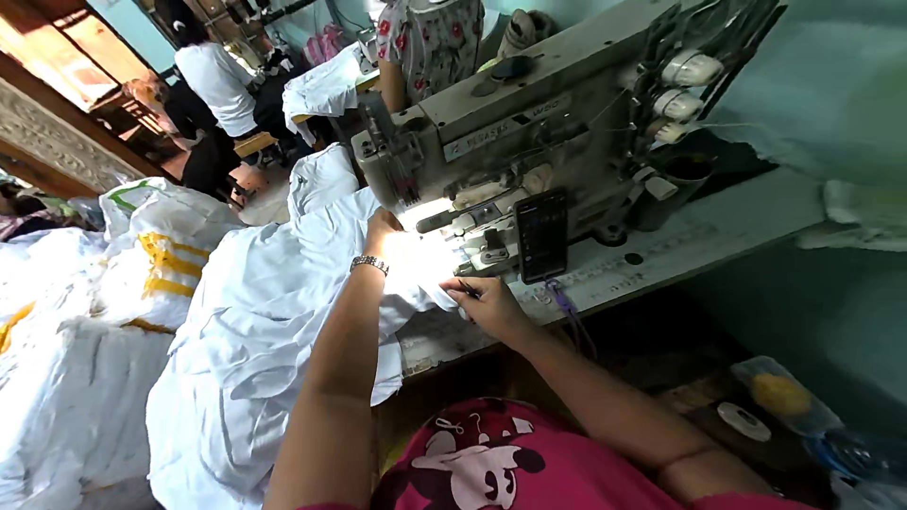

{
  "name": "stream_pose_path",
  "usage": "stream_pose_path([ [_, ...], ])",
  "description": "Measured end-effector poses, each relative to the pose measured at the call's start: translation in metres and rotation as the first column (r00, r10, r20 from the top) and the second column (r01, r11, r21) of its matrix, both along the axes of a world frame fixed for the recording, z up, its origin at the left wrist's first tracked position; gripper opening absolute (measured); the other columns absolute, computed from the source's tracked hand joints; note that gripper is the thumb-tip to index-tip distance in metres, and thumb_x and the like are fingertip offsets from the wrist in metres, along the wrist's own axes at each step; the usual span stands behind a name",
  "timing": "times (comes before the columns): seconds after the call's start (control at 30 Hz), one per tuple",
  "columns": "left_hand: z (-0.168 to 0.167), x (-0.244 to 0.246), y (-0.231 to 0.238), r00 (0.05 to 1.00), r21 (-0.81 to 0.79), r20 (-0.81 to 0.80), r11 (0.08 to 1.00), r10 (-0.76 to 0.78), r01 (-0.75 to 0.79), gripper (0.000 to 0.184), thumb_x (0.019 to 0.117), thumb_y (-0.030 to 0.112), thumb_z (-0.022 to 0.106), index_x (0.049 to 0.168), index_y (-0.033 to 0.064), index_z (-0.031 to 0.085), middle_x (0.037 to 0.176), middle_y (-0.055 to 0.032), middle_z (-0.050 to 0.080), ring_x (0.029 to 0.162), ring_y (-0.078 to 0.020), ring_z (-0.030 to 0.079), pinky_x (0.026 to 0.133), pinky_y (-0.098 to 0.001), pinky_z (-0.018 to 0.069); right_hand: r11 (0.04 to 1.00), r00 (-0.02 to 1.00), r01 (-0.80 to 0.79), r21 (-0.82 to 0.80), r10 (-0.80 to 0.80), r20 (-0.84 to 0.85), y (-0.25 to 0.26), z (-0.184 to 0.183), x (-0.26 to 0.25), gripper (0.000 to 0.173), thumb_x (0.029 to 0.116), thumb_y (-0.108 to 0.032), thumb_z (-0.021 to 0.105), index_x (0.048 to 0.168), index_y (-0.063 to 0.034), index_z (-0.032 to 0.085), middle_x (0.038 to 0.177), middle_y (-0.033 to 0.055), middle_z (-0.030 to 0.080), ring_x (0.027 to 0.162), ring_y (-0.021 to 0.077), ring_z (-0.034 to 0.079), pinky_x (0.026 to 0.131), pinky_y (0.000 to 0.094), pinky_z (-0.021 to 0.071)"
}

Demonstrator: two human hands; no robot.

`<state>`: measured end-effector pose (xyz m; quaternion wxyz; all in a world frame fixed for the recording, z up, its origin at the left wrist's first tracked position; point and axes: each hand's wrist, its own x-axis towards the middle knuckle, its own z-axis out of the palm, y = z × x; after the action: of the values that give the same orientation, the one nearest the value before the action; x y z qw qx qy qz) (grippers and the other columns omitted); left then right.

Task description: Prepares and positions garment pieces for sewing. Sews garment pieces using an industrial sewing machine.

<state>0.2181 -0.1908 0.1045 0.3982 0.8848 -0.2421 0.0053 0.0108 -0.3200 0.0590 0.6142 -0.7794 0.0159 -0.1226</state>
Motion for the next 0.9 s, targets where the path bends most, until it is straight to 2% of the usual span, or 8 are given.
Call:
stream_pose_path([
  [0.1, -0.005, 0.014, -0.006, 0.989, -0.256, 0.084, 0.962, 0.119, -0.094, 0.036, 0.0918, 0.005, 0.071, 0.126, -0.0026, 0.061, 0.118, -0.0162, 0.067, 0.108, -0.0195, 0.065, 0.096, -0.0384, 0.0535, 0.998, 1.0, 0.012, 0.064, -0.011, -0.016, -0.001, 0.003, 0.015, 0.021, 0.1007, -0.012, 0.061, 0.113, -0.0023, 0.074, 0.094, 0.0072, 0.073, 0.065, 0.0063, 0.064, 0.064, 0.0247, 0.0564],
  [0.2, 0.003, 0.004, 0.014, 0.942, -0.209, 0.292, 0.972, 0.163, -0.104, 0.04, 0.098, 0.01, 0.063, 0.137, 0.0012, 0.056, 0.131, -0.0181, 0.063, 0.114, -0.0257, 0.065, 0.098, -0.0419, 0.0545, 0.993, 1.0, 0.017, 0.117, -0.014, -0.026, 0.0, 0.002, 0.021, 0.02, 0.1005, -0.013, 0.061, 0.113, -0.0033, 0.074, 0.093, 0.0049, 0.073, 0.063, 0.0045, 0.063, 0.061, 0.0224, 0.0563],
  [0.33, 0.001, -0.029, 0.057, 0.875, 0.03, 0.453, 0.984, -0.171, 0.177, 0.018, 0.1005, 0.009, 0.056, 0.108, -0.0024, 0.068, 0.103, -0.0141, 0.068, 0.085, -0.0184, 0.067, 0.077, -0.036, 0.0581, 0.998, 1.0, -0.01, 0.062, 0.01, -0.011, -0.007, 0.002, 0.022, 0.023, 0.1018, -0.019, 0.061, 0.115, -0.0062, 0.074, 0.094, 0.0037, 0.073, 0.068, 0.0046, 0.065, 0.065, 0.0224, 0.0566],
  [0.43, 0.0, -0.045, 0.067, 0.77, 0.296, 0.48, 0.904, -0.421, 0.309, 0.021, 0.0965, 0.011, 0.058, 0.101, 0.0014, 0.076, 0.119, -0.0165, 0.069, 0.107, -0.0247, 0.069, 0.091, -0.041, 0.0584, 0.988, 0.958, 0.148, -0.045, -0.132, 0.253, -0.003, -0.004, 0.026, 0.023, 0.0987, -0.025, 0.064, 0.099, -0.0049, 0.075, 0.08, 0.0035, 0.068, 0.07, 0.0059, 0.061, 0.067, 0.0232, 0.0516],
  [0.5, -0.001, -0.045, 0.065, 0.727, 0.335, 0.517, 0.888, -0.452, 0.314, 0.02, 0.097, 0.011, 0.058, 0.1, 0.003, 0.077, 0.122, -0.0172, 0.069, 0.111, -0.0269, 0.069, 0.094, -0.0424, 0.058, 0.984, 0.92, 0.174, -0.028, -0.153, 0.361, -0.001, -0.002, 0.033, 0.02, 0.0975, -0.019, 0.062, 0.102, -0.0055, 0.075, 0.085, 0.0034, 0.068, 0.077, 0.0072, 0.061, 0.071, 0.024, 0.0525],
  [0.6, 0.0, -0.043, 0.059, 0.72, 0.332, 0.549, 0.902, -0.424, 0.277, 0.021, 0.096, 0.007, 0.056, 0.102, -0.001, 0.075, 0.116, -0.0169, 0.071, 0.104, -0.0258, 0.071, 0.09, -0.0392, 0.0589, 0.989, 0.941, 0.117, -0.094, -0.08, 0.329, -0.002, 0.001, 0.04, 0.028, 0.0918, -0.008, 0.055, 0.111, -0.0039, 0.074, 0.104, 0.008, 0.074, 0.094, 0.0152, 0.069, 0.085, 0.0345, 0.0566],
  [0.73, 0.004, -0.05, 0.065, 0.654, 0.238, 0.707, 0.961, -0.27, 0.139, 0.021, 0.0937, 0.008, 0.057, 0.098, -0.0089, 0.068, 0.099, -0.0237, 0.071, 0.079, -0.0302, 0.072, 0.068, -0.0409, 0.06, 0.976, 0.965, 0.099, -0.194, -0.046, 0.259, -0.008, 0.007, 0.041, 0.022, 0.0907, -0.006, 0.055, 0.101, -0.0016, 0.074, 0.09, 0.011, 0.073, 0.084, 0.0204, 0.07, 0.078, 0.0399, 0.0566],
  [0.9, 0.036, -0.087, 0.074, 0.339, 0.022, 0.94, 0.998, -0.04, 0.057, 0.019, 0.101, 0.019, 0.062, 0.098, 0.0019, 0.056, 0.081, -0.0168, 0.061, 0.073, -0.0241, 0.063, 0.066, -0.0308, 0.0525, 0.948, 0.989, 0.009, -0.317, 0.039, 0.143, -0.014, 0.021, 0.037, 0.022, 0.0936, -0.013, 0.058, 0.098, 0.0015, 0.074, 0.088, 0.0166, 0.071, 0.088, 0.029, 0.07, 0.081, 0.048, 0.0548],
])
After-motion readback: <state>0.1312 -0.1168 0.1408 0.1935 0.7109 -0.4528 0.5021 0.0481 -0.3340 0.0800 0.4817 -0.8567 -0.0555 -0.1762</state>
